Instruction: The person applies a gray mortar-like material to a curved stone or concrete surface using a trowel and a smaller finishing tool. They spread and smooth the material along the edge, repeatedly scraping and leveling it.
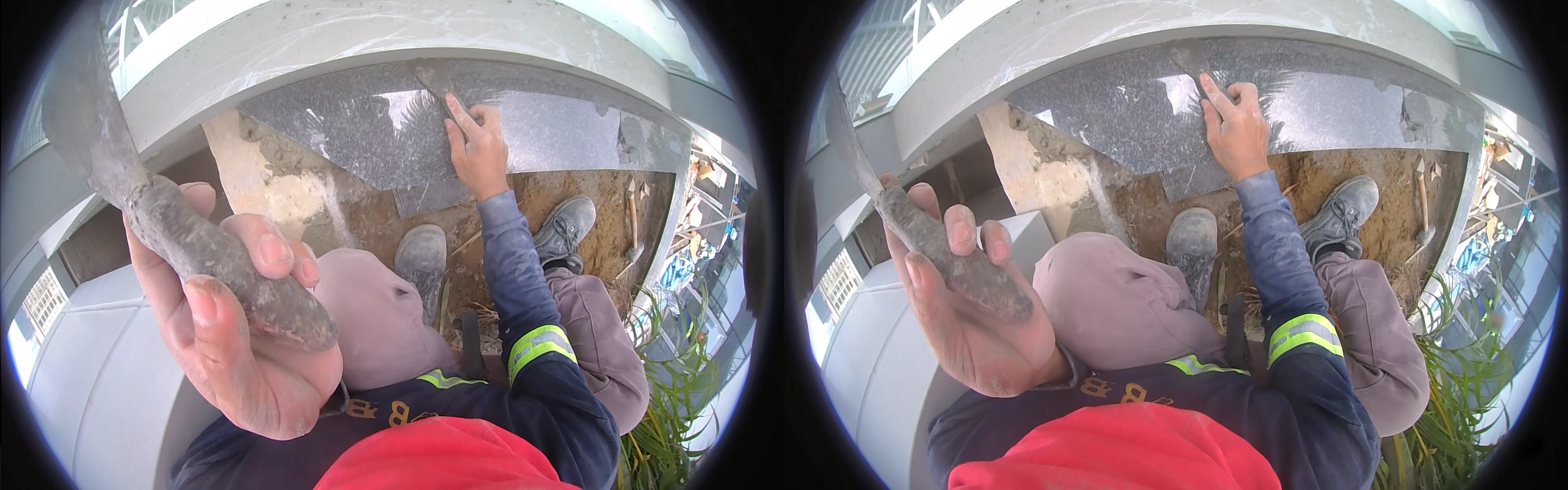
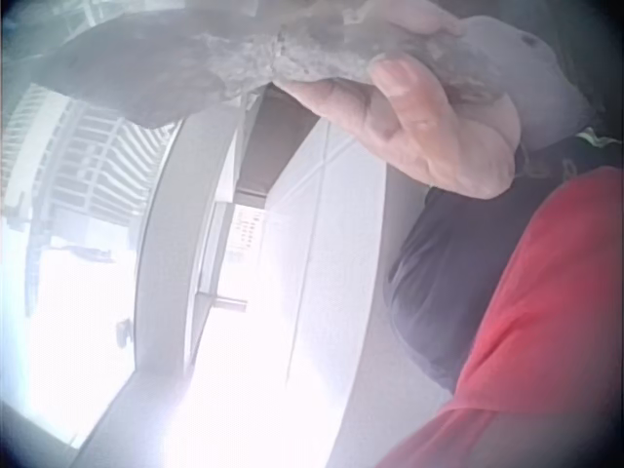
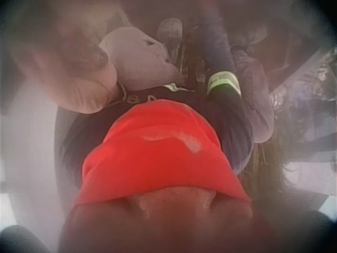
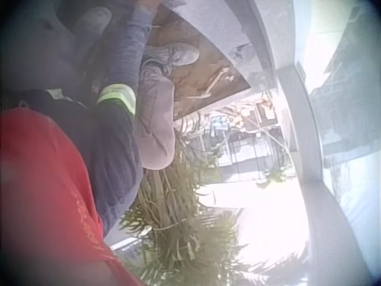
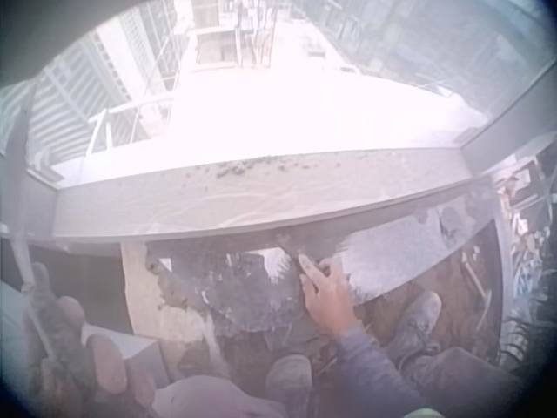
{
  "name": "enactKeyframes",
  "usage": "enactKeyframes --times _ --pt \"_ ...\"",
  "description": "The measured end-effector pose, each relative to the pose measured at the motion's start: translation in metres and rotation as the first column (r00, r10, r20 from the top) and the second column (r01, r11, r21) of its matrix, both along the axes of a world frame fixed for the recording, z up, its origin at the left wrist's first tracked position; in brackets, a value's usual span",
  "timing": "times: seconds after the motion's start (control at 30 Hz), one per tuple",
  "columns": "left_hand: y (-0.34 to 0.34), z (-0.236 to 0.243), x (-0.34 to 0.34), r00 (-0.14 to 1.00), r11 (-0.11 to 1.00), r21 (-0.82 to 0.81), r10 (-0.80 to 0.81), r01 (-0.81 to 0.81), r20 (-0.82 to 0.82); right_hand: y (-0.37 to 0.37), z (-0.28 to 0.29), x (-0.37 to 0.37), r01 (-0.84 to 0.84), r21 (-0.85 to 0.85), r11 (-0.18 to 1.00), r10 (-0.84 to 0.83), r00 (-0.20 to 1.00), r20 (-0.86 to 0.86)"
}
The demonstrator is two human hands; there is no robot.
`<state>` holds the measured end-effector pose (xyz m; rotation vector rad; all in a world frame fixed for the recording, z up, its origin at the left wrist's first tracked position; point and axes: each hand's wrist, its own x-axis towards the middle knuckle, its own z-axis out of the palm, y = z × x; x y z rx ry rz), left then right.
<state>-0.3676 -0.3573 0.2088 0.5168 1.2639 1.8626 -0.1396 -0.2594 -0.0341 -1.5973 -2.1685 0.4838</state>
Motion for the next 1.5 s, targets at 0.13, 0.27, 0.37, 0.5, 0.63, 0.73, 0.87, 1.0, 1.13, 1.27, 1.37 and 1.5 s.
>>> enactKeyframes --times 0.13,0.27,0.37,0.5,0.63,0.73,0.87,1.0,1.13,1.27,1.37,1.5 --pt "-0.001 -0.001 -0.001 1.000 1.000 0.010 0.002 -0.002 -0.011 0.010 0.014 -0.001 -0.030 -0.131 0.991 0.036 0.998 0.045" --pt "0.001 0.001 0.000 1.000 1.000 -0.011 -0.005 0.005 -0.014 0.028 0.034 0.001 -0.080 -0.267 0.960 0.102 0.993 0.067" --pt "0.003 0.003 0.003 1.000 0.999 -0.036 0.002 -0.003 -0.021 0.028 0.051 0.002 -0.097 -0.287 0.953 0.125 0.989 0.081" --pt "0.000 0.007 0.004 0.999 0.999 -0.037 -0.025 0.024 -0.027 0.012 0.049 0.009 -0.117 -0.189 0.975 0.110 0.993 -0.048" --pt "0.000 0.009 0.003 0.998 0.997 -0.050 -0.063 0.062 -0.016 0.006 0.035 0.002 -0.067 -0.143 0.987 0.051 0.992 -0.117" --pt "0.002 0.005 0.003 0.996 0.996 -0.044 -0.075 0.073 -0.044 0.005 0.023 0.005 -0.022 -0.150 0.989 0.008 0.996 -0.094" --pt "0.001 0.007 0.004 0.997 0.997 -0.048 -0.070 0.068 -0.041 0.004 0.000 0.006 -0.048 0.000 0.999 0.048 0.996 -0.078" --pt "0.001 0.008 0.004 0.995 0.995 -0.046 -0.092 0.090 -0.038 0.003 -0.005 0.006 -0.025 -0.049 0.998 0.022 0.998 -0.061" --pt "0.001 0.007 0.004 0.995 0.995 -0.053 -0.088 0.086 -0.038 0.009 -0.001 0.008 -0.071 -0.066 0.995 0.069 0.997 -0.020" --pt "0.001 0.009 0.003 0.996 0.995 -0.058 -0.083 0.080 -0.035 0.022 0.026 0.006 -0.069 -0.239 0.969 0.076 0.997 0.023" --pt "0.000 0.008 0.002 0.995 0.995 -0.043 -0.092 0.090 -0.044 0.031 0.047 0.005 -0.078 -0.315 0.946 0.098 0.994 0.049" --pt "-0.001 0.010 0.002 0.993 0.994 -0.047 -0.099 0.097 -0.057 0.035 0.076 0.016 -0.088 -0.380 0.921 0.117 0.992 0.056"
